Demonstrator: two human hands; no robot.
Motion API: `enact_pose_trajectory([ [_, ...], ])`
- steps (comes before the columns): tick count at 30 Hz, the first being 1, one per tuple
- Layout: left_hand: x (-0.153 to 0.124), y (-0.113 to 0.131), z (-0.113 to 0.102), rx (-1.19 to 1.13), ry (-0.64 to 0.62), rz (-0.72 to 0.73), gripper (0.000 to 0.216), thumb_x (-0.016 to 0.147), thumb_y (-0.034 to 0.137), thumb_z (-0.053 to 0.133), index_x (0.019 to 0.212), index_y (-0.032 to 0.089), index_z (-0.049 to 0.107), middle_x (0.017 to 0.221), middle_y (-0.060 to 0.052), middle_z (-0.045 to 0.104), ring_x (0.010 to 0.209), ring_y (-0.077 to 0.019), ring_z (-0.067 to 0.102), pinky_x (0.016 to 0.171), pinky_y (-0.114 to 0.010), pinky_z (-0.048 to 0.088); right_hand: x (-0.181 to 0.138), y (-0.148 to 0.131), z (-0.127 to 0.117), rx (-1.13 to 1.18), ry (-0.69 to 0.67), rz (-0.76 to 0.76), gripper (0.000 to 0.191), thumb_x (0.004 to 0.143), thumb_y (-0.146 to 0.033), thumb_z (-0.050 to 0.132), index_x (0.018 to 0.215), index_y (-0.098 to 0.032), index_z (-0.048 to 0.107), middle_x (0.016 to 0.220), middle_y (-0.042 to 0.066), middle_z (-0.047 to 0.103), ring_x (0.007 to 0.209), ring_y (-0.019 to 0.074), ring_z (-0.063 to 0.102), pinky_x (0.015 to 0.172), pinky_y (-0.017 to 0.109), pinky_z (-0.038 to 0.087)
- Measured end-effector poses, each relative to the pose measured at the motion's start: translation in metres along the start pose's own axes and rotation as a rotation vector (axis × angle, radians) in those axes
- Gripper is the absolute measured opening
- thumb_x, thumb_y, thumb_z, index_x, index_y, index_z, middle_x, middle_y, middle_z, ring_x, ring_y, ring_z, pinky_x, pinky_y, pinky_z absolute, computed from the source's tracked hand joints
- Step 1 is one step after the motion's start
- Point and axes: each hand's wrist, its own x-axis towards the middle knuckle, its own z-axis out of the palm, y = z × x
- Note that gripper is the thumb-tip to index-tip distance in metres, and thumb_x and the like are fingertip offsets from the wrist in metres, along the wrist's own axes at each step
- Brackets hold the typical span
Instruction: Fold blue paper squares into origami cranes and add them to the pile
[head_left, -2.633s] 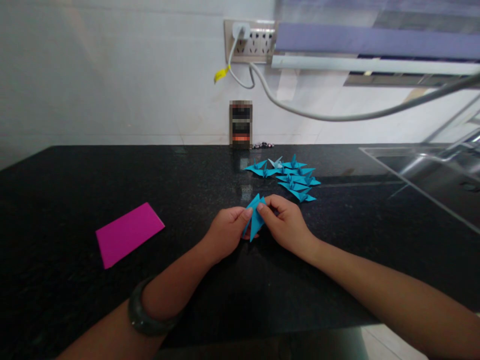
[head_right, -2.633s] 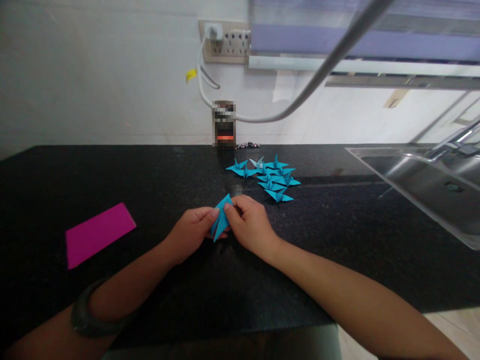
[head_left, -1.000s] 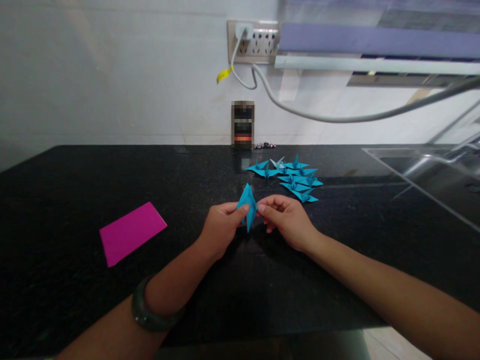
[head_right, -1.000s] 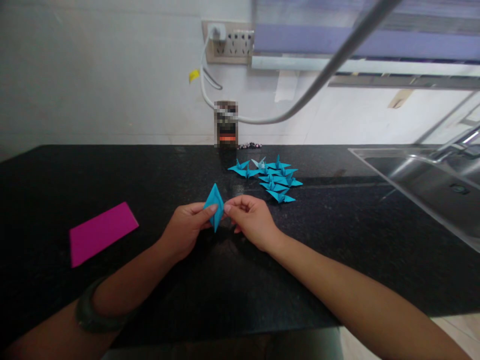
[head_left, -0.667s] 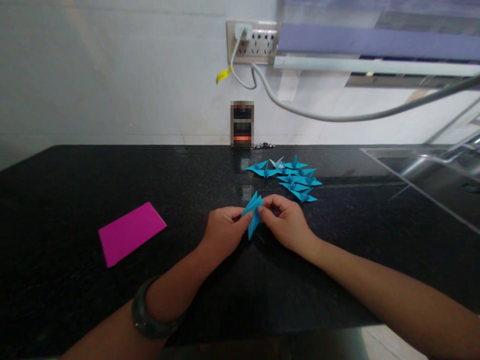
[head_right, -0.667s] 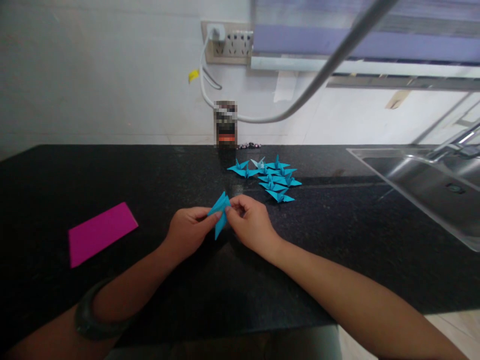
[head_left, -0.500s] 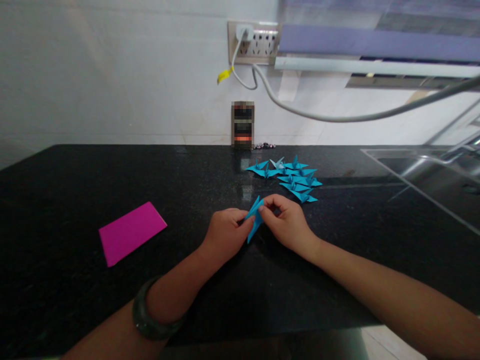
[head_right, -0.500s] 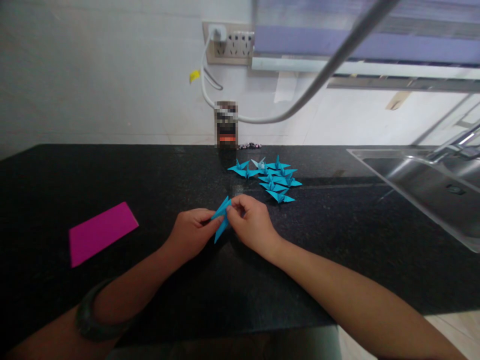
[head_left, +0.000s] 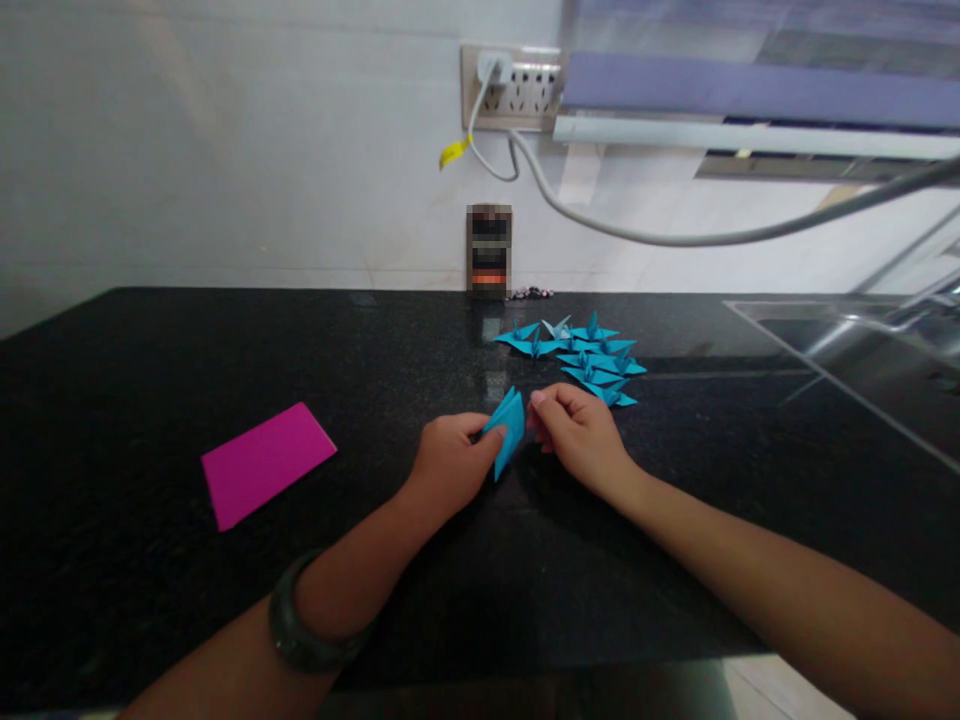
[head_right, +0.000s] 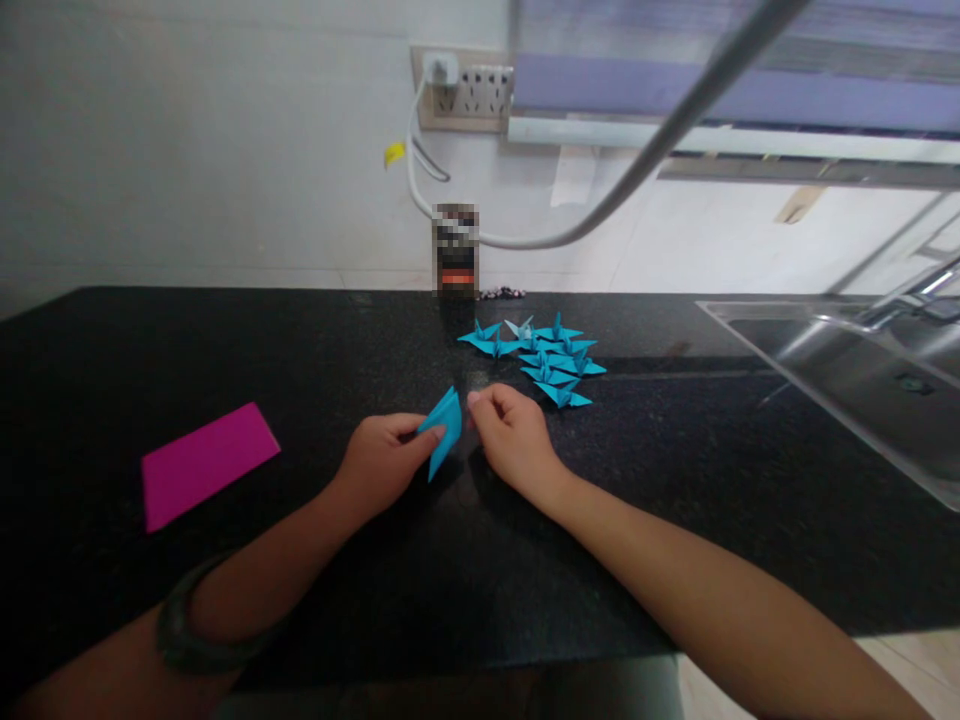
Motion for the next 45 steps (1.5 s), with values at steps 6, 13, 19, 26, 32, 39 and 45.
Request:
enact_pose_trajectory([
  [6, 0.003, -0.001, 0.003, -0.392, 0.01, -0.189, 0.022, 0.07, 0.034, 0.062, 0.075, 0.014, 0.065, 0.057, 0.001, 0.06, 0.05, -0.0114, 0.051, 0.047, -0.022, 0.037, -0.004, -0.008, 0.003, 0.186, -0.212, 0.174, 0.024, 0.076, -0.038, 0.054, 0.067, -0.016, 0.052, 0.059, -0.002, 0.054, 0.045, 0.0067, 0.047, 0.039, 0.018, 0.04],
  [13, 0.001, 0.003, 0.004, -0.648, -0.07, -0.256, 0.021, 0.065, 0.032, 0.068, 0.072, 0.013, 0.063, 0.059, 0.0, 0.062, 0.053, -0.0103, 0.054, 0.054, -0.023, 0.041, -0.005, -0.011, 0.005, 0.233, -0.226, 0.182, 0.025, 0.067, -0.038, 0.065, 0.069, -0.016, 0.052, 0.053, -0.007, 0.047, 0.042, 0.005, 0.043, 0.036, 0.016, 0.038],
  [19, 0.002, 0.003, 0.003, -0.835, -0.189, -0.334, 0.023, 0.068, 0.034, 0.067, 0.07, 0.011, 0.065, 0.06, -0.002, 0.064, 0.059, -0.0117, 0.057, 0.065, -0.027, 0.046, -0.004, -0.004, 0.006, 0.237, -0.187, 0.18, 0.031, 0.062, -0.039, 0.072, 0.068, -0.016, 0.052, 0.051, -0.008, 0.046, 0.04, 0.0041, 0.039, 0.033, 0.016, 0.036],
  [26, 0.002, 0.002, 0.002, -0.879, -0.221, -0.327, 0.021, 0.07, 0.032, 0.066, 0.074, 0.012, 0.07, 0.069, -0.005, 0.068, 0.066, -0.0133, 0.06, 0.074, -0.029, 0.047, -0.002, -0.004, 0.005, 0.324, -0.166, 0.261, 0.036, 0.056, -0.039, 0.075, 0.074, -0.015, 0.054, 0.052, -0.008, 0.048, 0.039, 0.004, 0.042, 0.032, 0.016, 0.037],
  [32, 0.002, 0.0, 0.004, -0.835, -0.234, -0.264, 0.019, 0.069, 0.031, 0.068, 0.074, 0.013, 0.071, 0.067, -0.004, 0.067, 0.063, -0.012, 0.058, 0.07, -0.028, 0.046, -0.002, -0.006, 0.003, 0.27, -0.212, 0.298, 0.035, 0.057, -0.042, 0.074, 0.063, -0.014, 0.054, 0.051, -0.006, 0.05, 0.04, 0.004, 0.042, 0.034, 0.016, 0.037],
  [39, 0.003, -0.002, 0.004, -0.759, -0.151, -0.325, 0.019, 0.061, 0.031, 0.075, 0.069, 0.013, 0.072, 0.067, -0.004, 0.068, 0.058, -0.0084, 0.056, 0.059, -0.021, 0.044, -0.002, -0.002, -0.001, 0.294, -0.22, 0.231, 0.033, 0.062, -0.042, 0.07, 0.061, -0.015, 0.051, 0.05, -0.006, 0.048, 0.039, 0.0036, 0.039, 0.035, 0.016, 0.032],
  [45, 0.002, 0.0, 0.004, -0.728, -0.163, -0.315, 0.021, 0.06, 0.032, 0.076, 0.07, 0.014, 0.07, 0.064, -0.002, 0.066, 0.054, -0.0074, 0.055, 0.052, -0.018, 0.042, -0.001, -0.007, -0.005, 0.292, -0.293, 0.299, 0.033, 0.055, -0.038, 0.076, 0.056, -0.014, 0.054, 0.047, -0.006, 0.048, 0.038, 0.0032, 0.04, 0.035, 0.017, 0.031],
])
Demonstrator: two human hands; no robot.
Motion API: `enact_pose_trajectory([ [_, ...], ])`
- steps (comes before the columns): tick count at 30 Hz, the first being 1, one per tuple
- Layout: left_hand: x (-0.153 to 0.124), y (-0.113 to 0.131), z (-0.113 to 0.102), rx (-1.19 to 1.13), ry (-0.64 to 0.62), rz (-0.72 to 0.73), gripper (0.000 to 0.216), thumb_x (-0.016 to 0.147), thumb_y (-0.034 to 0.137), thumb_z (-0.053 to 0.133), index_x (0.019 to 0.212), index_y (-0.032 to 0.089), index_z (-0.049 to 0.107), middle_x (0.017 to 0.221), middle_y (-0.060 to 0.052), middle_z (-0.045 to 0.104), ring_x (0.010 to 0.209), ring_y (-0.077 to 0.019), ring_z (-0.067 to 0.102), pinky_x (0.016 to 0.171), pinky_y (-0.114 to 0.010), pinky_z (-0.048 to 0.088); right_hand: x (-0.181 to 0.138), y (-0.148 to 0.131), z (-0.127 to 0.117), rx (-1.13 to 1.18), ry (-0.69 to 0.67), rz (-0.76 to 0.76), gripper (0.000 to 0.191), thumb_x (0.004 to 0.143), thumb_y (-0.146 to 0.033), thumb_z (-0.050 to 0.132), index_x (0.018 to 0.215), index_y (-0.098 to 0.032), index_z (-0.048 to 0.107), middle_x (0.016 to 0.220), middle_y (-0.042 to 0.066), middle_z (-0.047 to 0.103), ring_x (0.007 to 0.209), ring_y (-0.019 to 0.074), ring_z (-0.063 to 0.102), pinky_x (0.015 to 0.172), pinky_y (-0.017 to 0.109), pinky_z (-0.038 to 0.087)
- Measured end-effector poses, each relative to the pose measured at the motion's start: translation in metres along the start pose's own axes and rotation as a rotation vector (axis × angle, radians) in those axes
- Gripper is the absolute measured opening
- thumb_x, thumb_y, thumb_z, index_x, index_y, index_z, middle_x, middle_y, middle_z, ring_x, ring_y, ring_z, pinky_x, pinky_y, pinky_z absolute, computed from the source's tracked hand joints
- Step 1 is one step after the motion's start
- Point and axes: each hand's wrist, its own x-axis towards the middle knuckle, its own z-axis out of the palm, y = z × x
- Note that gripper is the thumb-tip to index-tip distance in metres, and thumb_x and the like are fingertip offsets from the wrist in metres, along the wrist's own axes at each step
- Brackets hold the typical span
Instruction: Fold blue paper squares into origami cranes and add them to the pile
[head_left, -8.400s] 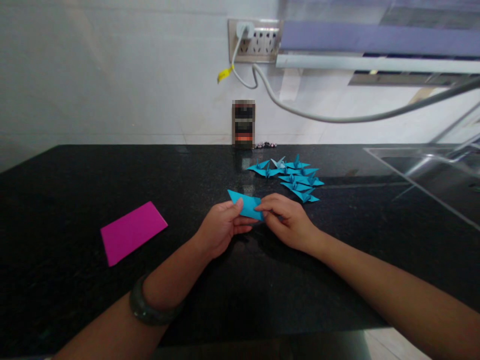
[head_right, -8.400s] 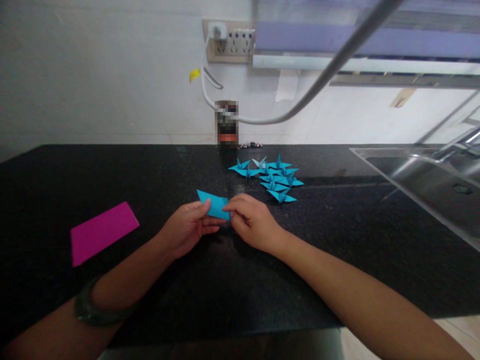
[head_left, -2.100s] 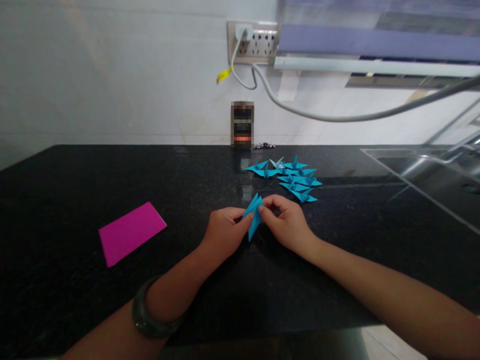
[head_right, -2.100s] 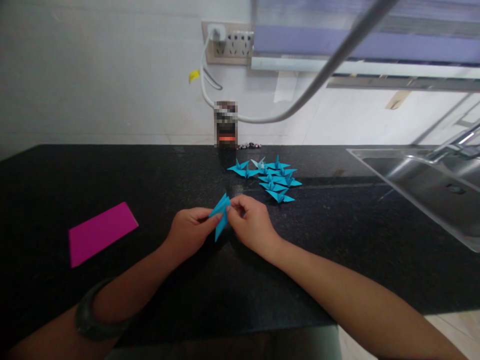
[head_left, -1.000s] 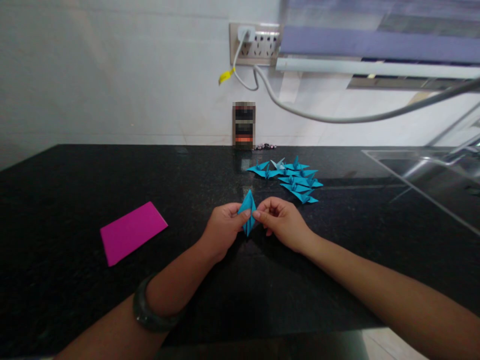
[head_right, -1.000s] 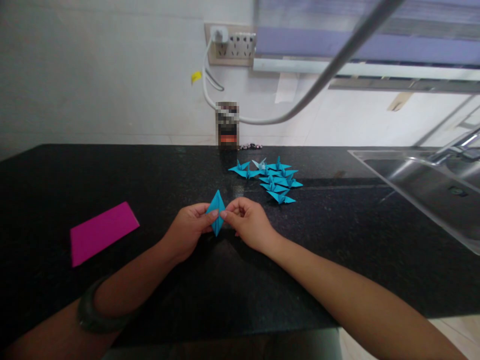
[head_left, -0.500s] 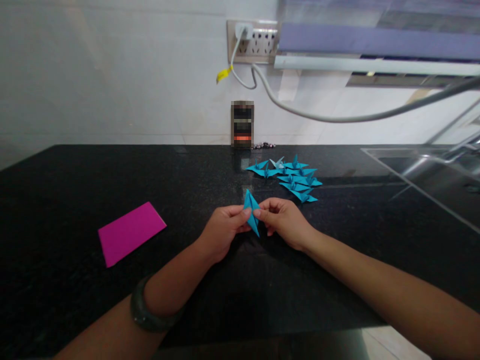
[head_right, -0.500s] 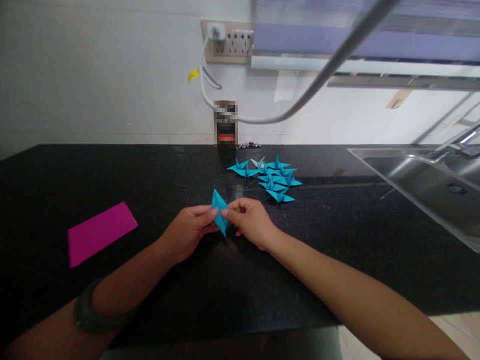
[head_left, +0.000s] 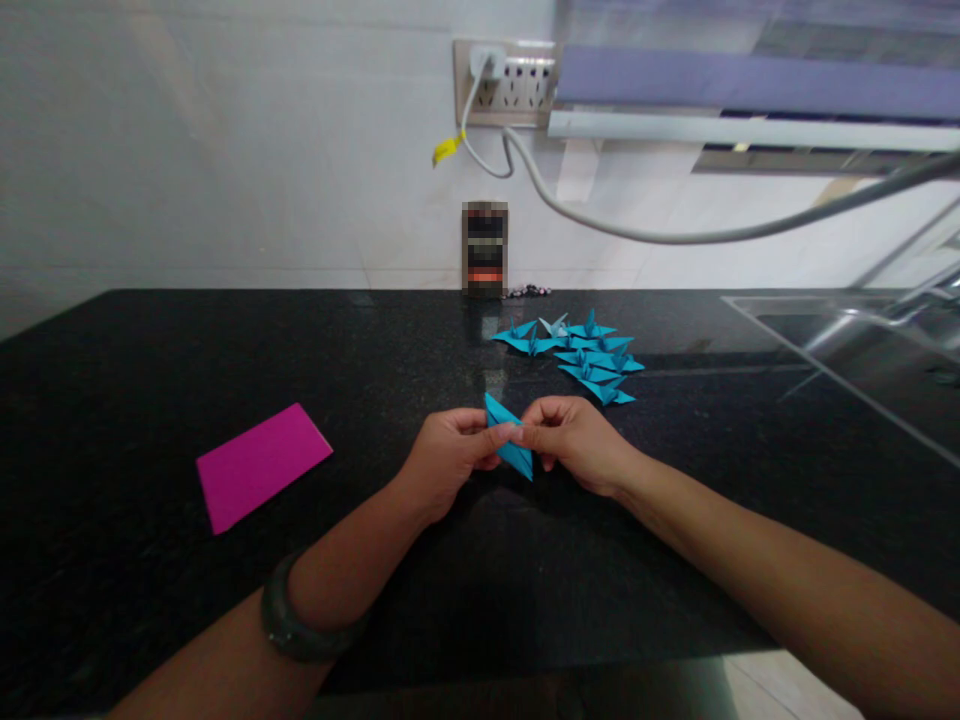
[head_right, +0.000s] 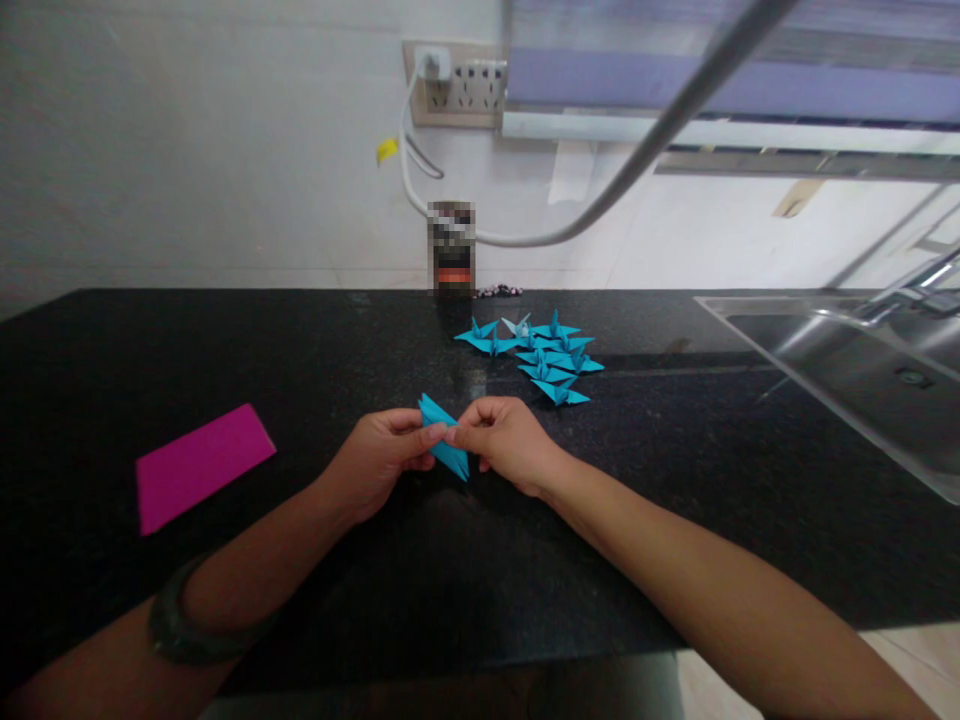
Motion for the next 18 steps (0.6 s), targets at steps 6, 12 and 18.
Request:
enact_pose_trajectory([
  [6, 0.0008, 0.0005, 0.0003, -0.018, 0.062, 0.01, 0.022, 0.06, 0.031, 0.075, 0.062, 0.012, 0.067, 0.057, -0.001, 0.062, 0.048, -0.0067, 0.052, 0.047, -0.018, 0.04, 0.0005, -0.0045, 0.0007, 0.091, -0.065, 0.137, 0.034, 0.052, -0.039, 0.079, 0.054, -0.013, 0.056, 0.041, -0.007, 0.045, 0.035, 0.0027, 0.039, 0.032, 0.015, 0.031],
  [12, -0.0007, 0.0016, 0.0029, -0.032, 0.141, 0.042, 0.024, 0.057, 0.032, 0.075, 0.059, 0.011, 0.064, 0.052, 0.0, 0.059, 0.045, -0.0063, 0.049, 0.046, -0.019, 0.04, 0.0008, -0.0052, -0.0013, 0.119, -0.113, 0.216, 0.037, 0.047, -0.039, 0.081, 0.051, -0.013, 0.055, 0.038, -0.007, 0.046, 0.032, 0.0021, 0.039, 0.029, 0.013, 0.03],
  [18, 0.0007, 0.002, 0.0011, -0.104, 0.168, 0.061, 0.027, 0.059, 0.035, 0.075, 0.059, 0.011, 0.061, 0.055, 0.0, 0.06, 0.047, -0.0066, 0.051, 0.047, -0.019, 0.041, 0.0024, -0.0008, -0.0045, 0.251, -0.131, 0.183, 0.038, 0.056, -0.047, 0.077, 0.061, -0.013, 0.059, 0.042, -0.006, 0.05, 0.034, 0.0026, 0.042, 0.03, 0.012, 0.036],
])
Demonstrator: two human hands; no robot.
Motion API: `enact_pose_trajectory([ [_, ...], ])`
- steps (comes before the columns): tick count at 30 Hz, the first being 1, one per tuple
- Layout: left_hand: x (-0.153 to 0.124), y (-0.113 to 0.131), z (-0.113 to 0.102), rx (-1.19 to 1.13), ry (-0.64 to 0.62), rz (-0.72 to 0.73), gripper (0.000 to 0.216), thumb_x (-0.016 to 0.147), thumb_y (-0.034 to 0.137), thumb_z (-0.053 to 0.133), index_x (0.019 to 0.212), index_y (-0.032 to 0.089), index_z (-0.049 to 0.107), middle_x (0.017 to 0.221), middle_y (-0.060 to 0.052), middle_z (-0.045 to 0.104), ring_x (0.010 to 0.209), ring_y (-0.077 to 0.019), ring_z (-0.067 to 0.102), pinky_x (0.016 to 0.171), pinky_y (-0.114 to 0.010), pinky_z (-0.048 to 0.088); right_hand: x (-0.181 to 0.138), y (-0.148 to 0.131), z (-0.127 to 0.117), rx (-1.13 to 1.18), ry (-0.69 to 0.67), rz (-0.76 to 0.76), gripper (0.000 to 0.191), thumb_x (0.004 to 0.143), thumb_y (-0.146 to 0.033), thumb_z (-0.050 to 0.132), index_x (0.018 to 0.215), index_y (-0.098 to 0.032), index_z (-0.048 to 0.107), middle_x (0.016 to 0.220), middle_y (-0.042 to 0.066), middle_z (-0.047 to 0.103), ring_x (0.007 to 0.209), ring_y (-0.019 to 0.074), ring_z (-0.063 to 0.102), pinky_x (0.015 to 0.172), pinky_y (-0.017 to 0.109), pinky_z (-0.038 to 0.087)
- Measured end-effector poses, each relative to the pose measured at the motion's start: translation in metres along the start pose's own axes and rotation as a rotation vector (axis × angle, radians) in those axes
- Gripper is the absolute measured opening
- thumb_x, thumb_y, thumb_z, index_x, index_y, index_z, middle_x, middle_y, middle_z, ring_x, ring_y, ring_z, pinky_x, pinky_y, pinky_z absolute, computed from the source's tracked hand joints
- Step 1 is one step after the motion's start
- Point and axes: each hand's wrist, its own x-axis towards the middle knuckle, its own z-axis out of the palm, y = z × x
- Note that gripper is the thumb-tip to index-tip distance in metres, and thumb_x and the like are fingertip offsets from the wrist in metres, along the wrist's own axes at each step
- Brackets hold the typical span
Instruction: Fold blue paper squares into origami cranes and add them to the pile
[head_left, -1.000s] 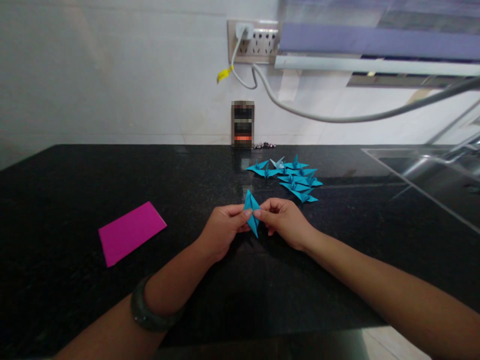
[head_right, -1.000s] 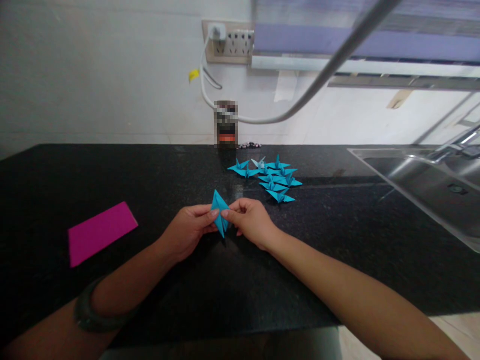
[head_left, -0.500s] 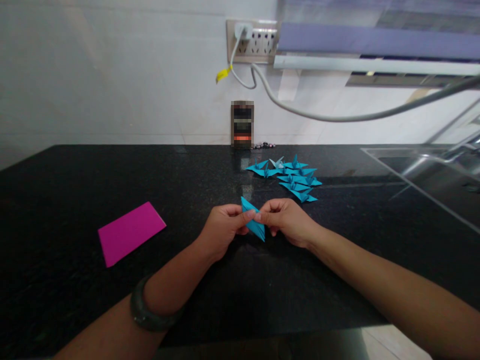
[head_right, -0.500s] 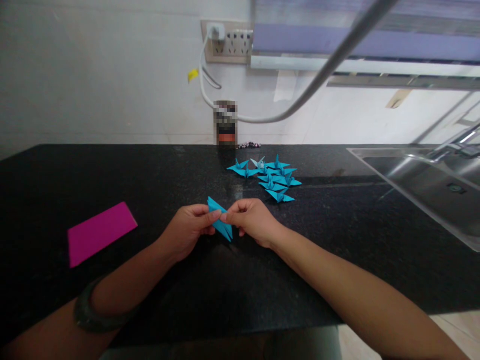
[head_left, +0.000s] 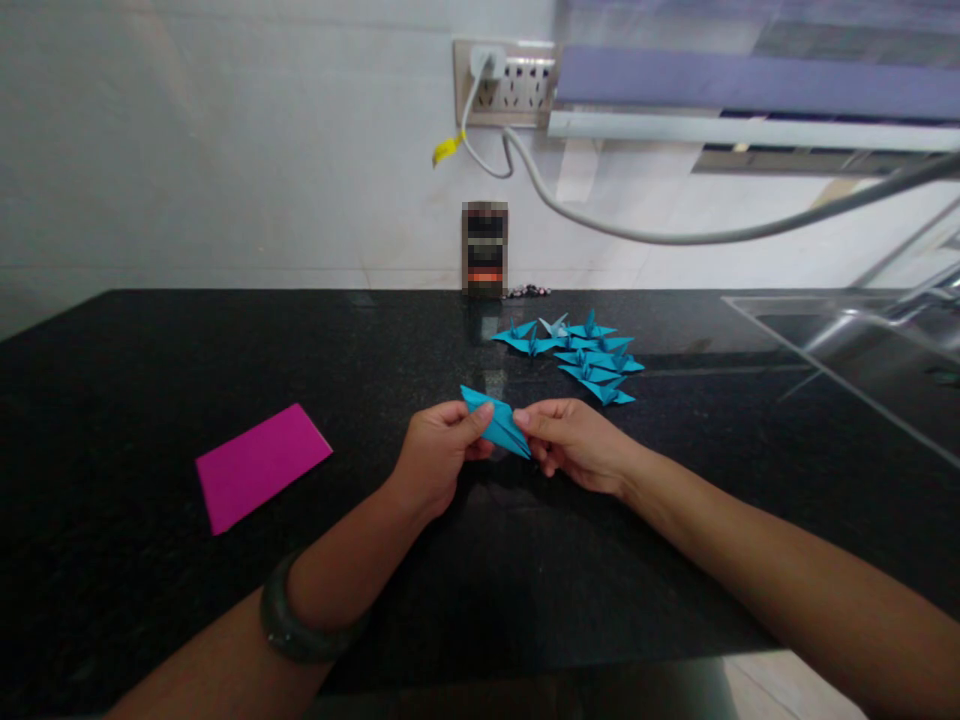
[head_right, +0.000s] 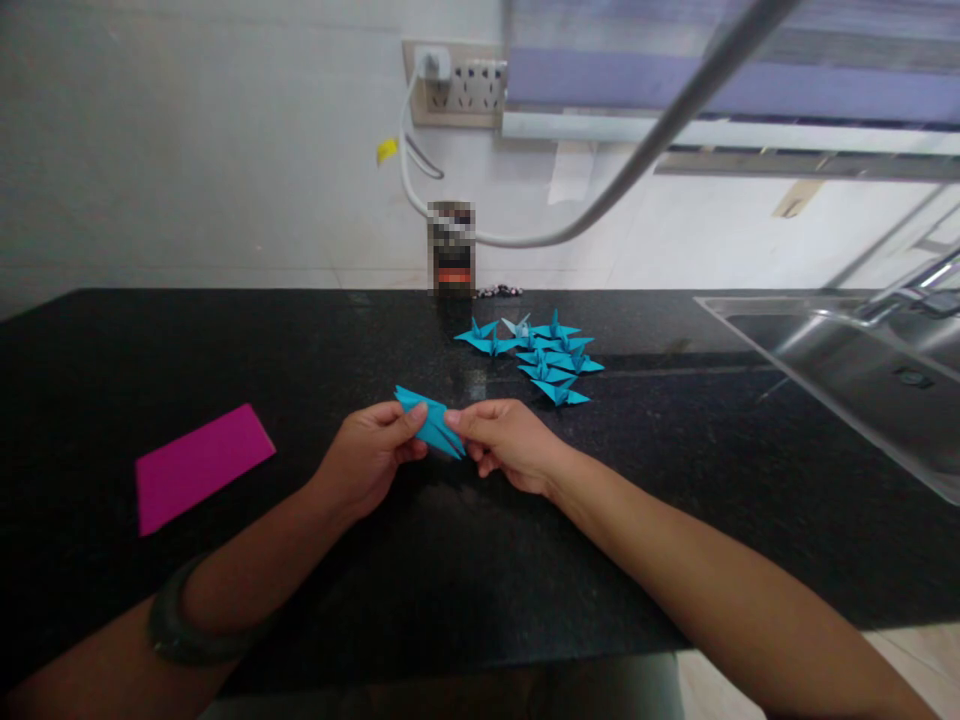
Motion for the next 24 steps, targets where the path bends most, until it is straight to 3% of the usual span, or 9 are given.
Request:
enact_pose_trajectory([
  [6, 0.0014, 0.0001, -0.0008, -0.072, 0.006, 0.002, 0.026, 0.06, 0.035, 0.075, 0.062, 0.012, 0.061, 0.055, 0.001, 0.06, 0.047, -0.0055, 0.05, 0.048, -0.018, 0.042, 0.0021, 0.0001, -0.0024, 0.084, -0.08, 0.019, 0.034, 0.056, -0.041, 0.078, 0.061, -0.012, 0.061, 0.047, -0.004, 0.052, 0.038, 0.0031, 0.045, 0.032, 0.012, 0.04],
  [24, 0.0, 0.0009, 0.0004, -0.05, -0.01, 0.006, 0.027, 0.062, 0.035, 0.073, 0.067, 0.011, 0.062, 0.058, -0.001, 0.062, 0.048, -0.0085, 0.054, 0.049, -0.021, 0.041, -0.0032, -0.0026, 0.0017, -0.062, -0.044, -0.022, 0.032, 0.06, -0.042, 0.074, 0.062, -0.011, 0.066, 0.045, -0.004, 0.052, 0.035, 0.0019, 0.041, 0.031, 0.012, 0.034],
])
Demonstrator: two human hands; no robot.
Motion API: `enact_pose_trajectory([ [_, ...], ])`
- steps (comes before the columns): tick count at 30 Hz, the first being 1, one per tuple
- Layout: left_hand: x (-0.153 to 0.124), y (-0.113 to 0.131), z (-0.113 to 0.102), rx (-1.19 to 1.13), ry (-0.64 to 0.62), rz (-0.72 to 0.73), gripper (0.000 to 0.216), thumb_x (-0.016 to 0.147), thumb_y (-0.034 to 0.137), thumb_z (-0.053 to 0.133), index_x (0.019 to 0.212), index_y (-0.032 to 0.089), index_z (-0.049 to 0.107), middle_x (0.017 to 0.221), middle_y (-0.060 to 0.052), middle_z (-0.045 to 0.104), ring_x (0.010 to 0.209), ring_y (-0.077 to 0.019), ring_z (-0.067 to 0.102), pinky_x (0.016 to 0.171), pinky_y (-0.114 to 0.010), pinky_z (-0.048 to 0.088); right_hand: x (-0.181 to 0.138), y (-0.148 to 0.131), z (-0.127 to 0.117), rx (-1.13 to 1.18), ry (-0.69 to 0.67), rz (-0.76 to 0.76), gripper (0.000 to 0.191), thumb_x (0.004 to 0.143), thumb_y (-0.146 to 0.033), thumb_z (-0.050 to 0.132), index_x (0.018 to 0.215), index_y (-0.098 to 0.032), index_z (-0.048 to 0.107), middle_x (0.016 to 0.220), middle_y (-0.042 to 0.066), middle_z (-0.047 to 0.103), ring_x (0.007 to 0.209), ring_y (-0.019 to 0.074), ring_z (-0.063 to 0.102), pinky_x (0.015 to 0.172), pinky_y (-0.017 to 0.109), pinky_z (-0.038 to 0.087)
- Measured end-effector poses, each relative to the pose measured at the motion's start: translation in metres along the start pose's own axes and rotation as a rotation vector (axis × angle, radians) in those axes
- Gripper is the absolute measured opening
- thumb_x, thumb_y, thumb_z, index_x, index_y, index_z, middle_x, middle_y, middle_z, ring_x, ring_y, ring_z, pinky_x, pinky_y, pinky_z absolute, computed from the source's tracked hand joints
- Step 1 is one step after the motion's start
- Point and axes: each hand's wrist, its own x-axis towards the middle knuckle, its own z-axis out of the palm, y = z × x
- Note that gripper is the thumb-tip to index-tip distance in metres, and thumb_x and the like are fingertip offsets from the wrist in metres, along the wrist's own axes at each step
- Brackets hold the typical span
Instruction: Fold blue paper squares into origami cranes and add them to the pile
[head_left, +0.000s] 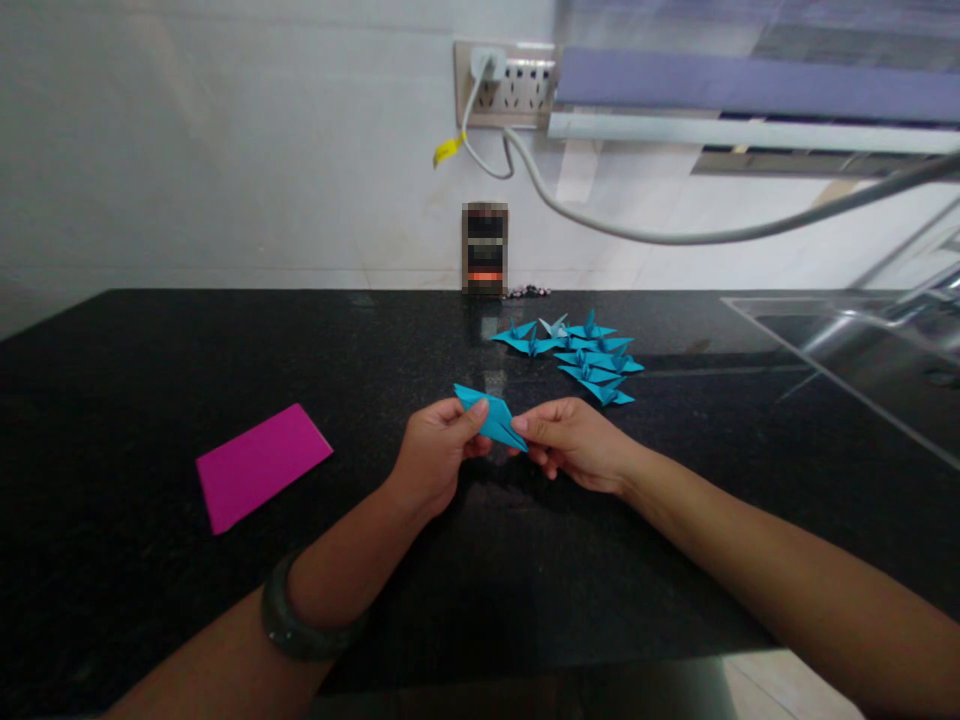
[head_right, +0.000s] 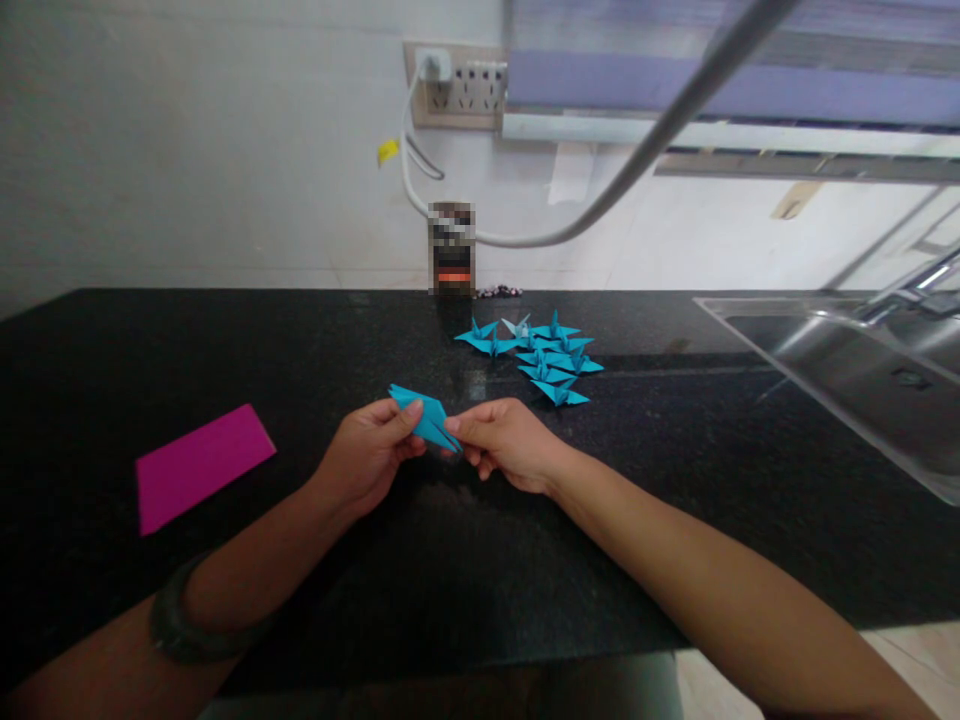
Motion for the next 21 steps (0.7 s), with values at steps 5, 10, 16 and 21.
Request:
enact_pose_trajectory([
  [5, 0.0001, -0.0004, -0.0005, 0.005, 0.011, 0.015, 0.025, 0.062, 0.034, 0.073, 0.065, 0.011, 0.062, 0.057, -0.001, 0.062, 0.048, -0.0081, 0.053, 0.049, -0.02, 0.041, 0.0004, -0.0011, 0.0004, 0.001, 0.029, 0.009, 0.029, 0.058, -0.039, 0.075, 0.061, -0.011, 0.066, 0.04, -0.005, 0.049, 0.034, 0.0022, 0.04, 0.032, 0.013, 0.033],
  [10, 0.0, -0.001, -0.0007, -0.004, 0.006, 0.02, 0.025, 0.062, 0.034, 0.074, 0.064, 0.012, 0.063, 0.057, -0.001, 0.063, 0.048, -0.0075, 0.053, 0.049, -0.02, 0.042, -0.0002, -0.0022, 0.0016, -0.018, 0.043, 0.001, 0.026, 0.059, -0.035, 0.074, 0.06, -0.011, 0.066, 0.038, -0.006, 0.048, 0.032, 0.002, 0.039, 0.032, 0.013, 0.032],
  [16, 0.0003, -0.0008, -0.0007, -0.013, 0.001, 0.021, 0.027, 0.06, 0.035, 0.075, 0.063, 0.012, 0.062, 0.057, -0.001, 0.062, 0.048, -0.0076, 0.052, 0.05, -0.02, 0.042, -0.0011, -0.0048, 0.0044, -0.075, 0.072, -0.016, 0.021, 0.06, -0.032, 0.071, 0.058, -0.011, 0.066, 0.037, -0.006, 0.046, 0.031, 0.0019, 0.037, 0.031, 0.014, 0.031],
  [21, -0.0007, -0.0003, 0.0002, -0.003, -0.007, 0.017, 0.027, 0.061, 0.035, 0.074, 0.064, 0.011, 0.062, 0.057, -0.001, 0.063, 0.048, -0.0085, 0.053, 0.049, -0.021, 0.042, -0.0002, -0.0039, 0.0045, -0.09, 0.1, -0.021, 0.017, 0.059, -0.027, 0.07, 0.056, -0.012, 0.064, 0.036, -0.007, 0.046, 0.031, 0.0022, 0.038, 0.031, 0.014, 0.031],
])
